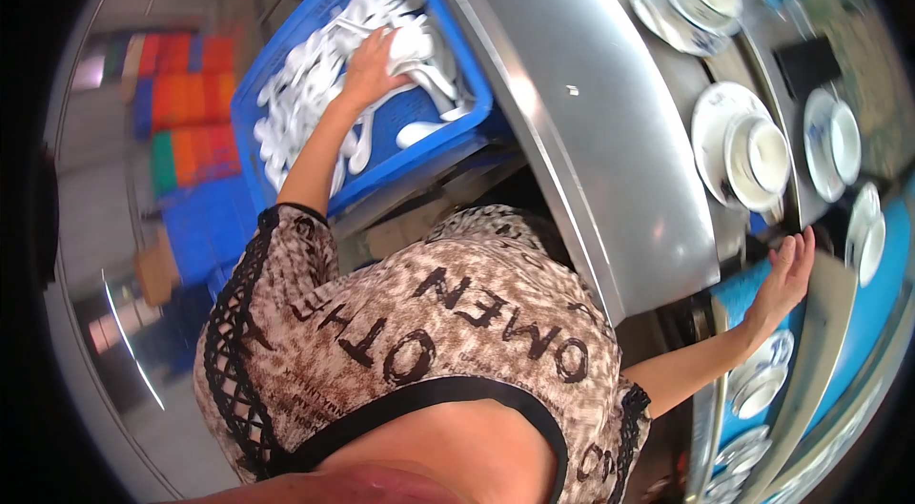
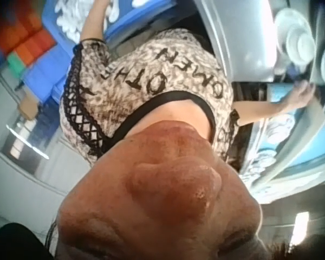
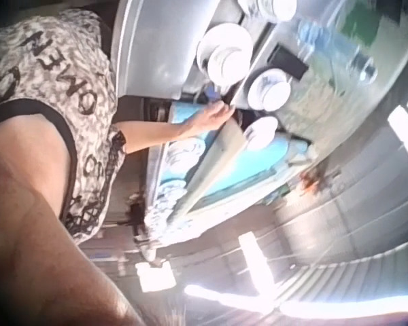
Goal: The person places spoons onto small plates and stacks bowls on top of them as they move along a conveyor belt in a commercial kitchen setting.
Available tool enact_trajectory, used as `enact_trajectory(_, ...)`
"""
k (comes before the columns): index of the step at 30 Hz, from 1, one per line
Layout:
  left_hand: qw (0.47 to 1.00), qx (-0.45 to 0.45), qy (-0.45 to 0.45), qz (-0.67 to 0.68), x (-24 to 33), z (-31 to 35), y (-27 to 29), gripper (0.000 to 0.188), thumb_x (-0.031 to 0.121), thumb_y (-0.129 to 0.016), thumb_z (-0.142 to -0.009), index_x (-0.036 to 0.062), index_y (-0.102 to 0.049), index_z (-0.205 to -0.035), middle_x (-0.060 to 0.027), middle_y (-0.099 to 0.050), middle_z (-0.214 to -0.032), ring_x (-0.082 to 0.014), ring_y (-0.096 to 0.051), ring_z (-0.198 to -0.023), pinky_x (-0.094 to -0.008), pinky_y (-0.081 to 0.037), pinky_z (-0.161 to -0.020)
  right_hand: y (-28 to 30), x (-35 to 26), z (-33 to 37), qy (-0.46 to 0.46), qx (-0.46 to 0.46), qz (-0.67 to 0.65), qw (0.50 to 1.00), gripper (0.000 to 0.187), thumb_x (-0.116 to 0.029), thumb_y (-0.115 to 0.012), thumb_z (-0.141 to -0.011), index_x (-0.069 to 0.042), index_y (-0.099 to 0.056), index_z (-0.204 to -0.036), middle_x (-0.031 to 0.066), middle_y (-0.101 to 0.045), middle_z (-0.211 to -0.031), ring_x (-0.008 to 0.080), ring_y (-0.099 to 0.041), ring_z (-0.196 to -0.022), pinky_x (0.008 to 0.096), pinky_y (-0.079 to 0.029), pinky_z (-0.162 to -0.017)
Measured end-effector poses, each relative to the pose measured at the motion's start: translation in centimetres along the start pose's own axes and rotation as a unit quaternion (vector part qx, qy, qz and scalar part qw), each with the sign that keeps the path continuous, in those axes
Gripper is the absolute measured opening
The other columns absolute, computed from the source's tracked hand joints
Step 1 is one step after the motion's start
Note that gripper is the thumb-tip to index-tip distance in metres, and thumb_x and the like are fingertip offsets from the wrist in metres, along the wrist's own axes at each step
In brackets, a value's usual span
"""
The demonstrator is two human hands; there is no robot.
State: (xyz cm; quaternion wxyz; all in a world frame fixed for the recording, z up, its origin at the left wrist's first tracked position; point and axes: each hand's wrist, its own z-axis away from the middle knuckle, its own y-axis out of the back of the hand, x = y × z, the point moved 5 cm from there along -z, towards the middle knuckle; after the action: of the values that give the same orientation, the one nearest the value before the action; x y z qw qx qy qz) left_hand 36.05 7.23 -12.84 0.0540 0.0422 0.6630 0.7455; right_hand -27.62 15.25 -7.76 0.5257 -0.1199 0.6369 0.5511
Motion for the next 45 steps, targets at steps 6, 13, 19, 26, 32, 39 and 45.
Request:
enact_trajectory(6, 0.997, 0.055, 0.044, 0.038, -2.5, 0.7, 0.2, 0.08, 0.03, -0.071, -0.063, -0.0129, -0.036, -0.121, -0.029, -0.042, -0.122, -0.0412, -0.04, -0.115, -0.04, -0.032, -0.098, 17.1, 6.4, 3.6, 0.051, 0.33, 0.404, 0.851, 0.039, -0.032, -0.052, -0.086, 0.0, -0.057, -0.108, 0.0191, -0.059, -0.106, 0.0345, -0.054, -0.098, 0.0381, -0.041, -0.086)
enact_trajectory(13, 0.872, 0.206, 0.216, 0.388, -3.5, 2.0, 2.4, 0.028, 0.015, -0.064, -0.079, -0.0065, -0.056, -0.096, -0.0105, -0.06, -0.085, -0.0187, -0.057, -0.074, -0.0305, -0.045, -0.07, 19.1, 20.1, 2.8, -0.251, 0.158, 0.083, 0.952, 0.046, -0.039, -0.053, -0.084, -0.005, -0.055, -0.115, 0.007, -0.061, -0.094, 0.0171, -0.057, -0.085, 0.031, -0.046, -0.066)
enact_trajectory(19, 0.728, 0.155, 0.226, 0.628, -3.3, 0.1, 2.6, 0.047, 0.007, -0.061, -0.081, 0.0008, -0.043, -0.124, -0.0108, -0.053, -0.112, -0.0181, -0.054, -0.096, -0.0292, -0.042, -0.084, 13.2, 14.3, 0.1, -0.197, 0.124, -0.067, 0.97, 0.045, -0.036, -0.055, -0.082, -0.006, -0.054, -0.116, 0.006, -0.061, -0.096, 0.0171, -0.058, -0.085, 0.0294, -0.045, -0.07)
enact_trajectory(26, 0.689, -0.027, 0.184, 0.7, 5.1, -5.5, 5.0, 0.023, 0.013, -0.061, -0.078, -0.0009, -0.054, -0.095, -0.0091, -0.058, -0.076, -0.019, -0.059, -0.062, -0.0301, -0.05, -0.058, 7.4, 16.5, -3.7, -0.114, 0.083, -0.052, 0.989, 0.037, -0.011, -0.06, -0.071, -0.001, -0.057, -0.106, 0.0088, -0.061, -0.093, 0.0162, -0.058, -0.081, 0.029, -0.045, -0.075)
enact_trajectory(32, 0.793, -0.144, 0.049, 0.59, 17.1, -14.6, 6.7, 0.029, 0.014, -0.066, -0.072, -0.0038, -0.059, -0.094, -0.0073, -0.061, -0.088, -0.0154, -0.057, -0.078, -0.0279, -0.044, -0.071, -3.1, 9.6, -5.6, -0.143, -0.007, -0.164, 0.976, 0.032, -0.016, -0.056, -0.077, -0.003, -0.054, -0.106, 0.0064, -0.059, -0.09, 0.0163, -0.058, -0.075, 0.0286, -0.05, -0.051)
enact_trajectory(39, 0.824, -0.141, 0.014, 0.549, 24.7, -24.1, 1.8, 0.034, 0.012, -0.07, -0.067, -0.0135, -0.058, -0.086, -0.0148, -0.061, -0.08, -0.0201, -0.059, -0.07, -0.0331, -0.046, -0.06, -6.0, 2.3, -2.2, -0.041, 0.012, -0.099, 0.994, 0.039, -0.024, -0.055, -0.085, -0.002, -0.052, -0.117, 0.0099, -0.061, -0.097, 0.0173, -0.057, -0.084, 0.0283, -0.047, -0.07)
enact_trajectory(45, 0.723, -0.104, 0.061, 0.681, 22.2, -24.2, 0.2, 0.034, 0.006, -0.069, -0.071, -0.0148, -0.053, -0.092, -0.0164, -0.059, -0.084, -0.022, -0.06, -0.072, -0.0336, -0.048, -0.06, 6.4, 7.5, 2.4, 0.065, 0.264, 0.078, 0.959, 0.029, -0.015, -0.055, -0.083, -0.003, -0.058, -0.109, 0.014, -0.062, -0.097, 0.0198, -0.059, -0.087, 0.0289, -0.045, -0.078)
